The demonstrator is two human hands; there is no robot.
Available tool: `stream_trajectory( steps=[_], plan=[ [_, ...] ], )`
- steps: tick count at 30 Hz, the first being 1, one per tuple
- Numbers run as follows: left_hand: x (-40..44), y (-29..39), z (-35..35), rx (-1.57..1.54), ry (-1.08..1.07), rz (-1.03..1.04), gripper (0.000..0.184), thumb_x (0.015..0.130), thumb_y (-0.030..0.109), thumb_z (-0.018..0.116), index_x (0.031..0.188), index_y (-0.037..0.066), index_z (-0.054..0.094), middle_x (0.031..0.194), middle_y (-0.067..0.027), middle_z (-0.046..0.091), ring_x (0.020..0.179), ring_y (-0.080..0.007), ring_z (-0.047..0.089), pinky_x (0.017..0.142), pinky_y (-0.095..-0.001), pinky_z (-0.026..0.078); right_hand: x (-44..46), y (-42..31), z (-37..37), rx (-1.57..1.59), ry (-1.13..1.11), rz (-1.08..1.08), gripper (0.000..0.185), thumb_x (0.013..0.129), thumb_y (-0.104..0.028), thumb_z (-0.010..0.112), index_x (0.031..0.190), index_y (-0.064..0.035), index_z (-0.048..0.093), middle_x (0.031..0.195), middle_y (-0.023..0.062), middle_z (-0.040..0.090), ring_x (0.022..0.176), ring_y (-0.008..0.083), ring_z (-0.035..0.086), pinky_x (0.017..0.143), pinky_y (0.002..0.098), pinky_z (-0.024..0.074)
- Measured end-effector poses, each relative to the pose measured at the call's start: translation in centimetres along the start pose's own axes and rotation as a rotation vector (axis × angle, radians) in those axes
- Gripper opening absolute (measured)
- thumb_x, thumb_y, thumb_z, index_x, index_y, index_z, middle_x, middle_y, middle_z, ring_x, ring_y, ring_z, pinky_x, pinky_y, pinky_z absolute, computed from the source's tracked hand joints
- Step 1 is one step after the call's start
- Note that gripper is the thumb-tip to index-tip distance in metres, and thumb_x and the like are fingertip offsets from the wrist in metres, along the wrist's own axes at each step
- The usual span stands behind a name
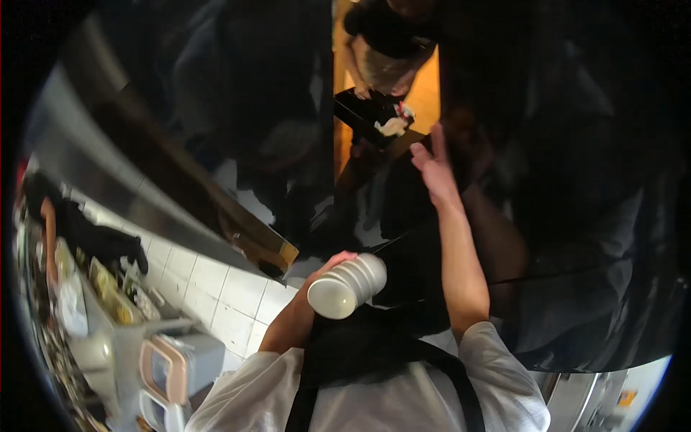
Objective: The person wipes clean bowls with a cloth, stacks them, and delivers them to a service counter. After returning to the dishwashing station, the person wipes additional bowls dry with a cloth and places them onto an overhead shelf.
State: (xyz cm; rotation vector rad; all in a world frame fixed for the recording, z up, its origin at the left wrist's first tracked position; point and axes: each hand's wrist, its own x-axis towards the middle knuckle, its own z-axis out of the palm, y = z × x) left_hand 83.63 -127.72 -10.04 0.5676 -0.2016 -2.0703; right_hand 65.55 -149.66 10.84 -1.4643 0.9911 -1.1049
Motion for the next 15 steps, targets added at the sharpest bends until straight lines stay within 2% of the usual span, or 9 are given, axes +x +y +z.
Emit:
stream_trajectory(
  steps=[2, 4, 6, 7, 9, 11, 13, 14, 15],
  plan=[
    [3.3, 3.5, 0.7, 0.144, -0.046, 0.034, 0.048, 0.092, 0.043, 0.063, 0.121, 0.005, 0.062, 0.104, -0.0144, 0.07, 0.09, -0.0269, 0.072, 0.08, -0.0432, 0.06, -0.1, -1.8, -3.4, 0.016, 0.116, -0.022, 0.081, 0.096, -0.022, 0.064, 0.16, -0.0106, 0.015, 0.165, 0.008, 0.021, 0.135, 0.0199, 0.045, 0.103, 0.0339, 0.0442],
    [6.4, 5.9, 1.4, 0.381, -0.12, 0.256, 0.046, 0.093, 0.042, 0.063, 0.121, 0.006, 0.063, 0.104, -0.0137, 0.07, 0.089, -0.0263, 0.072, 0.08, -0.0428, 0.06, 0.1, -3.4, -6.4, -0.044, 0.241, -0.034, 0.081, 0.097, -0.022, 0.063, 0.16, -0.0086, 0.014, 0.165, 0.0113, 0.019, 0.141, 0.0233, 0.039, 0.107, 0.0366, 0.0427],
    [9.3, 8.1, 2.4, 0.512, -0.167, 0.444, 0.044, 0.093, 0.041, 0.064, 0.12, 0.006, 0.063, 0.103, -0.013, 0.07, 0.089, -0.0256, 0.072, 0.08, -0.0423, 0.06, -0.7, -4.5, -9.9, -0.005, 0.321, -0.083, 0.077, 0.1, -0.021, 0.06, 0.159, -0.0069, 0.014, 0.165, 0.0139, 0.018, 0.139, 0.0281, 0.044, 0.109, 0.0411, 0.0422],
    [9.6, 8.6, 2.4, 0.514, -0.153, 0.446, 0.043, 0.093, 0.04, 0.064, 0.12, 0.006, 0.063, 0.103, -0.0127, 0.07, 0.089, -0.0252, 0.072, 0.08, -0.0421, 0.06, -3.1, -3.9, -10.4, 0.038, 0.366, -0.094, 0.077, 0.099, -0.021, 0.06, 0.159, -0.0065, 0.015, 0.165, 0.0135, 0.019, 0.138, 0.0282, 0.046, 0.108, 0.0413, 0.0428],
    [9.5, 11.1, 5.6, 0.241, 0.05, 0.061, 0.046, 0.095, 0.04, 0.062, 0.125, 0.005, 0.061, 0.103, -0.0131, 0.072, 0.088, -0.025, 0.073, 0.082, -0.0426, 0.061, -6.9, -6.1, -12.7, 0.075, 0.445, -0.145, 0.074, 0.099, -0.02, 0.06, 0.158, -0.0043, 0.018, 0.163, 0.0137, 0.024, 0.135, 0.0299, 0.049, 0.107, 0.0424, 0.0438],
    [14.6, 15.2, 2.8, 0.057, -0.147, -0.326, 0.05, 0.096, 0.041, 0.059, 0.126, 0.001, 0.06, 0.106, -0.0167, 0.072, 0.087, -0.0276, 0.074, 0.079, -0.0439, 0.062, -8.2, -6.7, -15.2, 0.056, 0.508, -0.236, 0.066, 0.101, -0.022, 0.057, 0.154, 0.0005, 0.025, 0.156, 0.016, 0.034, 0.133, 0.0334, 0.051, 0.108, 0.0448, 0.0433],
    [16.3, 17.8, 3.1, 0.024, -0.106, -0.327, 0.048, 0.095, 0.041, 0.057, 0.122, 0.001, 0.063, 0.103, -0.0192, 0.073, 0.084, -0.0291, 0.075, 0.076, -0.0443, 0.063, -8.5, -7.9, -17.4, 0.065, 0.61, -0.302, 0.057, 0.103, -0.026, 0.05, 0.15, 0.0018, 0.032, 0.151, 0.0176, 0.04, 0.136, 0.0352, 0.047, 0.111, 0.0467, 0.0401],
    [18.9, 19.9, 3.2, -0.005, -0.072, -0.277, 0.048, 0.095, 0.041, 0.057, 0.121, 0.001, 0.063, 0.102, -0.0191, 0.073, 0.084, -0.0295, 0.075, 0.076, -0.0446, 0.063, -6.7, -8.1, -18.2, -0.158, 0.673, -0.326, 0.053, 0.104, -0.025, 0.045, 0.148, 0.0026, 0.034, 0.151, 0.0183, 0.041, 0.139, 0.0357, 0.044, 0.113, 0.0471, 0.0384],
    [20.5, 21.0, 2.4, -0.02, 0.025, -0.237, 0.05, 0.092, 0.043, 0.06, 0.121, 0.001, 0.063, 0.1, -0.0202, 0.073, 0.083, -0.0314, 0.074, 0.074, -0.047, 0.063, -7.0, -7.7, -20.9, -0.002, 0.759, -0.377, 0.048, 0.105, -0.021, 0.04, 0.146, 0.0033, 0.037, 0.149, 0.0195, 0.044, 0.138, 0.0346, 0.044, 0.114, 0.0455, 0.0376]
  ],
)
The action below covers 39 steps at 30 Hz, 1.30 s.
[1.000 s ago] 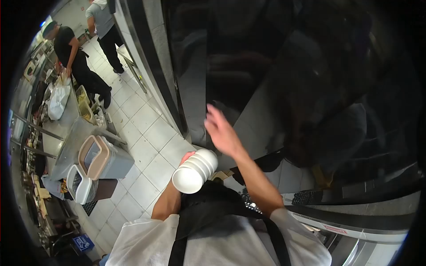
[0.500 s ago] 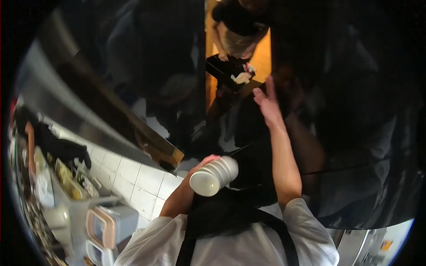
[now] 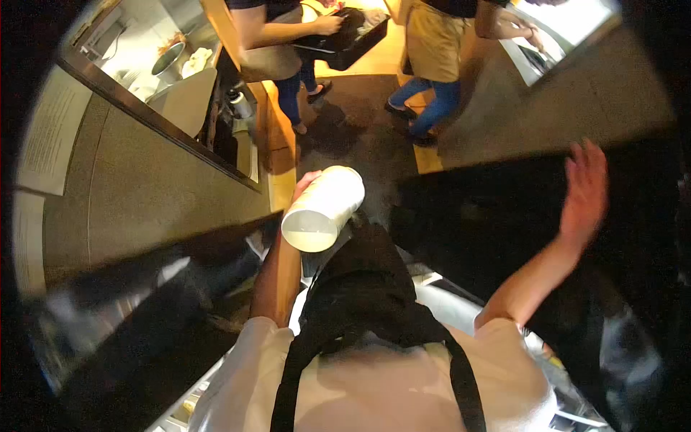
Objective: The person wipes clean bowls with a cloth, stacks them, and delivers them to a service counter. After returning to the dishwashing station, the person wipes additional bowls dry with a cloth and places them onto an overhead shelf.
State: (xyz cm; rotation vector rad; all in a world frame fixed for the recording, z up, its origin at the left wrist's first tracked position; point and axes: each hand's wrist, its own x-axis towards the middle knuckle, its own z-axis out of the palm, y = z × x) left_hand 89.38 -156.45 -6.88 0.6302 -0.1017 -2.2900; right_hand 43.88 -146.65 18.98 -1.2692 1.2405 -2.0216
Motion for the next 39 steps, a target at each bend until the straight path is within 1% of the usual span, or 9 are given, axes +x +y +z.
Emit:
stream_trajectory(
  steps=[2, 4, 6, 12, 17, 21, 23, 29, 39],
  plan=[
    [1.3, 3.3, -0.4, 0.003, 0.043, 0.081, 0.051, 0.091, 0.044, 0.061, 0.12, 0.001, 0.063, 0.099, -0.0208, 0.072, 0.082, -0.0327, 0.074, 0.072, -0.0485, 0.063, 1.9, 0.1, -2.1, 0.126, 0.36, -0.121, 0.039, 0.104, -0.02, 0.043, 0.134, 0.0019, 0.055, 0.138, 0.0197, 0.056, 0.133, 0.028, 0.049, 0.111, 0.0425, 0.0398],
    [3.0, 6.6, -1.9, -0.027, 0.002, 0.046, 0.055, 0.088, 0.047, 0.064, 0.12, 0.001, 0.063, 0.099, -0.023, 0.071, 0.081, -0.0357, 0.073, 0.069, -0.0521, 0.062, 3.3, 1.7, -5.6, -1.415, 0.805, -0.68, 0.015, 0.093, -0.011, 0.065, 0.105, -0.0029, 0.07, 0.108, 0.0178, 0.067, 0.113, 0.0285, 0.057, 0.092, 0.0429, 0.051],
    [4.1, 9.2, -1.6, -0.111, 0.024, 0.128, 0.053, 0.089, 0.046, 0.062, 0.122, 0.005, 0.064, 0.107, -0.0217, 0.07, 0.086, -0.0374, 0.072, 0.072, -0.0553, 0.061, 6.6, 4.9, -4.1, -0.99, 1.012, -0.767, 0.022, 0.096, -0.019, 0.061, 0.111, -0.0044, 0.067, 0.111, 0.0151, 0.065, 0.111, 0.0291, 0.058, 0.093, 0.0438, 0.0497],
    [7.5, 16.8, -5.1, -0.351, 0.051, 0.303, 0.066, 0.086, 0.053, 0.061, 0.132, 0.006, 0.058, 0.114, -0.031, 0.065, 0.09, -0.0513, 0.067, 0.073, -0.0647, 0.058, 14.3, 16.1, 19.9, 0.111, -0.233, 0.356, 0.036, 0.091, -0.016, 0.055, 0.124, -0.0002, 0.056, 0.125, 0.0127, 0.057, 0.109, 0.0252, 0.059, 0.089, 0.0349, 0.0537],
    [10.3, 21.9, -3.0, -0.371, 0.182, 0.57, 0.069, 0.088, 0.058, 0.054, 0.13, 0.003, 0.058, 0.111, -0.0275, 0.066, 0.088, -0.0434, 0.07, 0.071, -0.0576, 0.061, 7.9, 32.1, 36.5, 0.037, -1.373, 0.791, 0.086, 0.094, -0.016, 0.069, 0.157, -0.0079, 0.011, 0.149, 0.0215, 0.035, 0.115, 0.0258, 0.061, 0.091, 0.0341, 0.0545],
    [11.3, 26.9, -3.9, -0.2, 0.378, 0.761, 0.066, 0.091, 0.056, 0.048, 0.126, 0.001, 0.06, 0.113, -0.0224, 0.068, 0.096, -0.0343, 0.07, 0.086, -0.0486, 0.059, 2.4, 35.6, 49.0, 0.035, -1.532, 0.9, 0.092, 0.098, -0.025, 0.066, 0.158, -0.0066, -0.001, 0.148, 0.0245, 0.035, 0.122, 0.0242, 0.055, 0.099, 0.0362, 0.0493],
    [12.2, 30.8, -2.0, -0.153, 0.618, 0.866, 0.067, 0.094, 0.056, 0.045, 0.131, 0.001, 0.056, 0.119, -0.0196, 0.066, 0.104, -0.0318, 0.068, 0.091, -0.0434, 0.056, 1.6, 38.9, 53.6, 0.079, -1.351, 0.682, 0.08, 0.1, -0.02, 0.061, 0.158, -0.0042, 0.009, 0.145, 0.0192, 0.042, 0.126, 0.0239, 0.051, 0.104, 0.0365, 0.0455],
    [15.8, 45.4, -2.8, 0.015, 0.524, 1.349, 0.056, 0.094, 0.035, 0.056, 0.14, 0.005, 0.043, 0.127, -0.0147, 0.055, 0.115, -0.0277, 0.057, 0.097, -0.0408, 0.05, 6.6, 43.7, 67.7, 0.309, -0.979, 1.093, 0.054, 0.099, -0.013, 0.057, 0.148, -0.0008, 0.039, 0.138, 0.0139, 0.052, 0.123, 0.0216, 0.052, 0.103, 0.0348, 0.0445],
    [13.9, 64.8, -1.6, -0.284, 0.463, 1.298, 0.063, 0.098, 0.055, 0.04, 0.127, 0.003, 0.059, 0.117, -0.0154, 0.068, 0.102, -0.0308, 0.067, 0.093, -0.0422, 0.054, 14.1, 44.6, 87.3, 0.245, -1.182, 0.645, 0.05, 0.101, -0.017, 0.059, 0.146, -0.0008, 0.043, 0.133, 0.0098, 0.058, 0.119, 0.0153, 0.055, 0.101, 0.03, 0.0457]
  ],
)
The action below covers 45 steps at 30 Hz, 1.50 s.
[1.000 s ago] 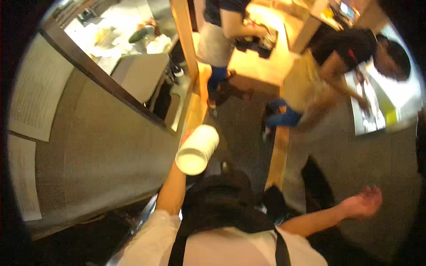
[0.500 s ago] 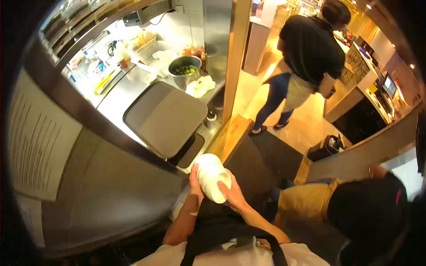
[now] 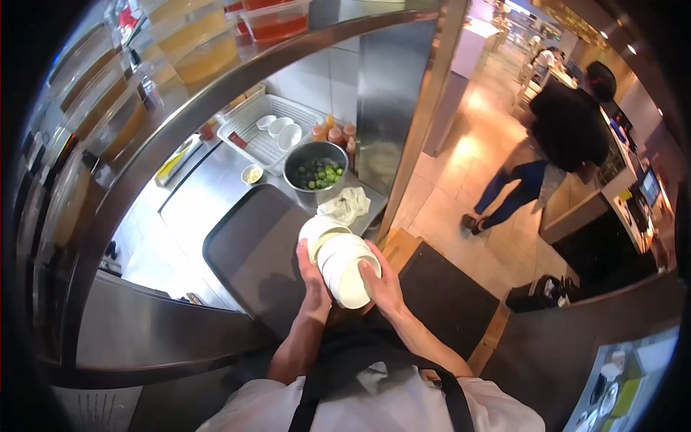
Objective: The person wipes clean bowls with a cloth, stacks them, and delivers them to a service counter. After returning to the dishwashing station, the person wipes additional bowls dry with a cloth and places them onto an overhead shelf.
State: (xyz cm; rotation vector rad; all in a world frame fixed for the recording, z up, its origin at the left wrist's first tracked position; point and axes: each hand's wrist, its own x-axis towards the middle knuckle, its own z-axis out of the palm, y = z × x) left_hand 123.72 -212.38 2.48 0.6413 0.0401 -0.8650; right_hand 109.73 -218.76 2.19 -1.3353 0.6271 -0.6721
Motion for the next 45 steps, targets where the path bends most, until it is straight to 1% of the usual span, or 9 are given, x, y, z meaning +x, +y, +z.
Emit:
stream_trajectory(
  steps=[6, 10, 11, 14, 19, 26, 29, 31, 45],
  plan=[
    [6.5, 5.2, -3.2, -0.142, 0.037, 0.48, 0.055, 0.098, 0.051, 0.045, 0.127, 0.007, 0.06, 0.121, -0.0101, 0.067, 0.111, -0.027, 0.064, 0.097, -0.0425, 0.051, 13.4, -1.3, 4.8, 0.361, -0.246, 0.291, 0.046, 0.099, -0.014, 0.06, 0.143, -0.0037, 0.048, 0.129, 0.009, 0.061, 0.115, 0.018, 0.059, 0.097, 0.0321, 0.0486],
    [5.7, 7.1, -6.9, -0.177, 0.34, 0.598, 0.051, 0.096, 0.05, 0.051, 0.13, 0.013, 0.058, 0.124, -0.0051, 0.065, 0.112, -0.0239, 0.063, 0.093, -0.044, 0.053, 35.1, 0.9, 10.8, 0.586, -0.666, 0.511, 0.053, 0.096, -0.022, 0.064, 0.143, -0.0078, 0.043, 0.128, 0.0122, 0.06, 0.115, 0.0233, 0.06, 0.087, 0.0397, 0.0548],
    [5.3, 7.0, -7.4, -0.201, 0.38, 0.667, 0.049, 0.097, 0.048, 0.051, 0.128, 0.011, 0.06, 0.122, -0.0051, 0.065, 0.111, -0.0228, 0.063, 0.094, -0.0418, 0.052, 40.6, 0.4, 13.0, 0.06, -0.852, -0.039, 0.048, 0.098, -0.02, 0.058, 0.142, -0.0069, 0.044, 0.132, 0.0144, 0.057, 0.119, 0.0287, 0.058, 0.086, 0.0448, 0.058],
    [3.7, 5.1, -7.6, -0.227, 0.446, 0.833, 0.048, 0.097, 0.046, 0.051, 0.126, 0.009, 0.061, 0.12, -0.0051, 0.066, 0.112, -0.0214, 0.063, 0.096, -0.0384, 0.051, 51.7, -2.4, 21.2, 0.419, -0.639, 0.607, 0.036, 0.101, -0.013, 0.05, 0.136, -0.0055, 0.049, 0.137, 0.0175, 0.052, 0.116, 0.0418, 0.058, 0.086, 0.0552, 0.0633],
    [0.5, -1.2, -7.2, -0.376, 0.592, 0.939, 0.047, 0.097, 0.045, 0.052, 0.126, 0.008, 0.061, 0.119, -0.0048, 0.066, 0.112, -0.019, 0.062, 0.097, -0.0356, 0.05, 64.7, -0.6, 24.0, 0.116, -0.471, 0.532, 0.048, 0.091, 0.0, 0.052, 0.139, -0.0012, 0.044, 0.13, 0.0318, 0.052, 0.109, 0.055, 0.057, 0.075, 0.0594, 0.0625],
    [-1.9, -7.4, -1.9, -0.457, 0.749, 1.012, 0.049, 0.098, 0.044, 0.051, 0.125, 0.005, 0.061, 0.12, -0.0084, 0.067, 0.111, -0.0204, 0.063, 0.096, -0.0355, 0.05, 68.4, 1.1, 23.7, -0.189, -0.603, 0.776, 0.062, 0.087, -0.007, 0.044, 0.143, 0.0097, 0.026, 0.126, 0.0403, 0.043, 0.084, 0.0551, 0.062, 0.064, 0.0523, 0.0641],
    [-2.4, -9.8, -1.0, -0.492, 0.911, 1.009, 0.049, 0.098, 0.043, 0.051, 0.125, 0.003, 0.061, 0.12, -0.0093, 0.067, 0.111, -0.0213, 0.064, 0.097, -0.0365, 0.05, 67.8, 2.5, 24.0, -0.232, -0.737, 0.561, 0.06, 0.086, -0.008, 0.045, 0.143, 0.0085, 0.029, 0.123, 0.0387, 0.047, 0.081, 0.0511, 0.064, 0.063, 0.0494, 0.0643],
    [-2.7, -11.0, -0.4, -0.545, 0.92, 1.053, 0.048, 0.099, 0.041, 0.052, 0.126, 0.003, 0.06, 0.122, -0.0104, 0.067, 0.113, -0.0228, 0.064, 0.1, -0.0382, 0.049, 70.2, 3.6, 24.4, -0.306, -0.763, 0.572, 0.056, 0.091, -0.009, 0.048, 0.145, -0.0048, 0.034, 0.124, 0.0339, 0.051, 0.087, 0.054, 0.062, 0.058, 0.0448, 0.0629],
    [-0.8, -11.5, -0.3, -0.597, 0.935, 1.257, 0.045, 0.099, 0.038, 0.053, 0.126, 0.002, 0.059, 0.122, -0.0109, 0.067, 0.113, -0.0237, 0.064, 0.099, -0.039, 0.051, 71.2, 5.4, 24.5, -0.385, -0.696, 0.53, 0.043, 0.094, -0.008, 0.049, 0.137, -0.0041, 0.048, 0.134, 0.0244, 0.05, 0.111, 0.0438, 0.06, 0.078, 0.0576, 0.0619]
  ],
)
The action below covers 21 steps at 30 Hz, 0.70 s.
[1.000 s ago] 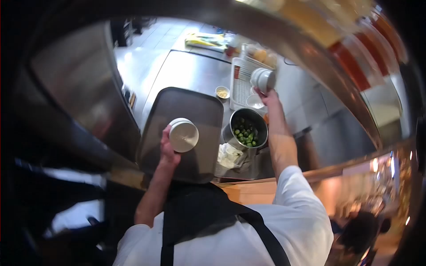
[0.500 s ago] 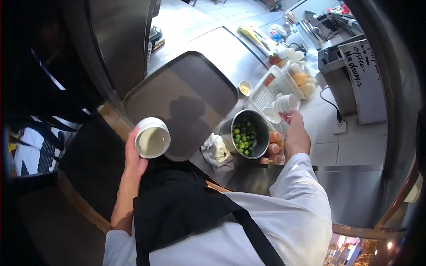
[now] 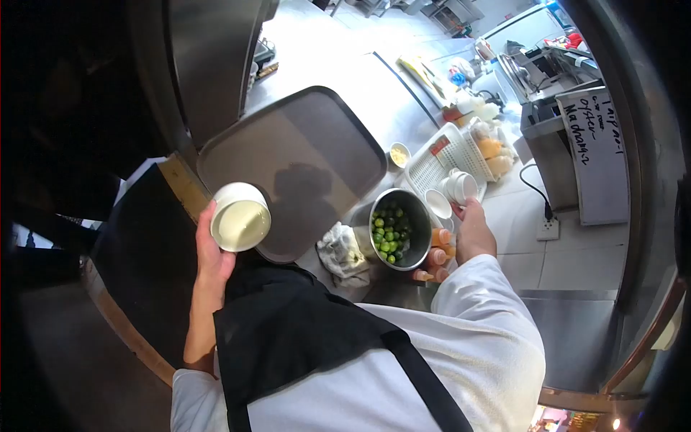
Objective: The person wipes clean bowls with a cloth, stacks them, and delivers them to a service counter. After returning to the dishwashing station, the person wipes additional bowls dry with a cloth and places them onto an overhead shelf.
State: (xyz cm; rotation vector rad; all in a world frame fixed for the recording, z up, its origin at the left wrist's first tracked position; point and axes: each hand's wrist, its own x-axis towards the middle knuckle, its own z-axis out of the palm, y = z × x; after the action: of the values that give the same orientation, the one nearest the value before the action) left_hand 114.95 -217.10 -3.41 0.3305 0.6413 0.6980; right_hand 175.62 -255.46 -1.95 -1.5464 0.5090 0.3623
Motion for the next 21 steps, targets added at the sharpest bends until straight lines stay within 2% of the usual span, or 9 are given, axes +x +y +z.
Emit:
stream_trajectory(
  steps=[1, 3, 7, 9, 10, 13, 16, 19, 21],
  plan=[
    [0.3, -0.1, 0.0, -0.011, -0.024, -0.015, 0.045, 0.099, 0.038, 0.053, 0.127, 0.002, 0.059, 0.123, -0.0112, 0.067, 0.113, -0.0236, 0.064, 0.099, -0.0389, 0.05, -0.3, 0.5, 0.0, -0.006, 0.016, -0.004, 0.043, 0.094, -0.008, 0.049, 0.137, -0.0041, 0.048, 0.134, 0.0244, 0.05, 0.111, 0.0438, 0.06, 0.078, 0.0576, 0.0619],
    [-0.1, -0.1, 0.3, -0.004, -0.021, -0.047, 0.046, 0.099, 0.038, 0.054, 0.127, 0.002, 0.059, 0.123, -0.0115, 0.067, 0.113, -0.0236, 0.064, 0.1, -0.0384, 0.05, -0.6, 1.8, -0.9, 0.099, -0.318, -0.255, 0.043, 0.095, -0.004, 0.049, 0.137, -0.0067, 0.048, 0.134, 0.0254, 0.049, 0.113, 0.0458, 0.058, 0.08, 0.0627, 0.0598],
    [-0.5, -0.2, 0.0, 0.046, -0.012, -0.03, 0.047, 0.099, 0.039, 0.053, 0.127, 0.001, 0.059, 0.123, -0.0115, 0.067, 0.113, -0.0234, 0.064, 0.1, -0.0378, 0.05, 1.2, 0.9, 1.4, 0.189, -0.187, -0.126, 0.042, 0.096, -0.004, 0.049, 0.138, -0.0032, 0.046, 0.136, 0.0264, 0.048, 0.115, 0.0482, 0.056, 0.082, 0.065, 0.0583],
    [-0.7, -0.4, -0.6, 0.039, 0.012, -0.013, 0.047, 0.099, 0.039, 0.053, 0.126, 0.002, 0.06, 0.122, -0.0112, 0.067, 0.113, -0.0229, 0.064, 0.099, -0.0376, 0.05, 0.2, 1.1, 2.9, 0.061, -0.052, -0.183, 0.046, 0.097, -0.011, 0.043, 0.142, -0.0024, 0.041, 0.139, 0.0243, 0.047, 0.119, 0.0409, 0.056, 0.083, 0.059, 0.0588],
    [-0.9, -0.5, -0.9, 0.033, 0.02, -0.011, 0.047, 0.099, 0.039, 0.053, 0.126, 0.002, 0.06, 0.122, -0.0112, 0.067, 0.113, -0.0229, 0.064, 0.099, -0.0376, 0.05, 0.1, 1.2, 2.6, 0.052, -0.057, -0.181, 0.046, 0.097, -0.011, 0.043, 0.142, -0.0024, 0.041, 0.139, 0.0243, 0.047, 0.119, 0.0409, 0.056, 0.083, 0.059, 0.0588],
    [-1.4, -0.6, -1.6, 0.004, 0.023, 0.019, 0.046, 0.099, 0.039, 0.053, 0.126, 0.002, 0.06, 0.122, -0.0106, 0.067, 0.113, -0.0223, 0.064, 0.099, -0.0371, 0.05, 1.2, 0.7, 2.3, -0.056, -0.367, -0.203, 0.047, 0.097, -0.01, 0.042, 0.143, -0.003, 0.04, 0.143, 0.0233, 0.045, 0.119, 0.0391, 0.057, 0.085, 0.0614, 0.0572],
    [-2.0, -1.0, -2.0, -0.008, 0.063, 0.029, 0.046, 0.099, 0.039, 0.054, 0.126, 0.003, 0.06, 0.121, -0.0097, 0.067, 0.112, -0.0219, 0.064, 0.098, -0.0369, 0.05, 4.1, 0.2, 3.4, -0.049, -0.439, -0.181, 0.046, 0.099, -0.014, 0.043, 0.144, -0.0041, 0.041, 0.145, 0.0211, 0.044, 0.122, 0.0406, 0.054, 0.089, 0.0635, 0.0544],
    [-2.3, -1.6, -2.4, -0.015, 0.116, 0.049, 0.046, 0.099, 0.039, 0.054, 0.126, 0.003, 0.06, 0.121, -0.0093, 0.067, 0.112, -0.0215, 0.064, 0.098, -0.0368, 0.05, 5.3, -0.4, 7.6, -0.011, -0.339, -0.17, 0.048, 0.1, -0.025, 0.045, 0.144, -0.0057, 0.042, 0.146, 0.0188, 0.044, 0.126, 0.0408, 0.051, 0.095, 0.063, 0.0514],
    [-2.7, -1.9, -2.3, 0.009, 0.116, 0.049, 0.045, 0.099, 0.039, 0.054, 0.126, 0.003, 0.06, 0.12, -0.0091, 0.067, 0.112, -0.021, 0.064, 0.098, -0.0365, 0.05, 1.2, -2.0, 11.3, 0.251, -0.015, 0.067, 0.053, 0.098, -0.033, 0.053, 0.144, -0.0076, 0.043, 0.147, 0.0183, 0.043, 0.13, 0.0396, 0.048, 0.1, 0.0612, 0.0489]
  ],
)
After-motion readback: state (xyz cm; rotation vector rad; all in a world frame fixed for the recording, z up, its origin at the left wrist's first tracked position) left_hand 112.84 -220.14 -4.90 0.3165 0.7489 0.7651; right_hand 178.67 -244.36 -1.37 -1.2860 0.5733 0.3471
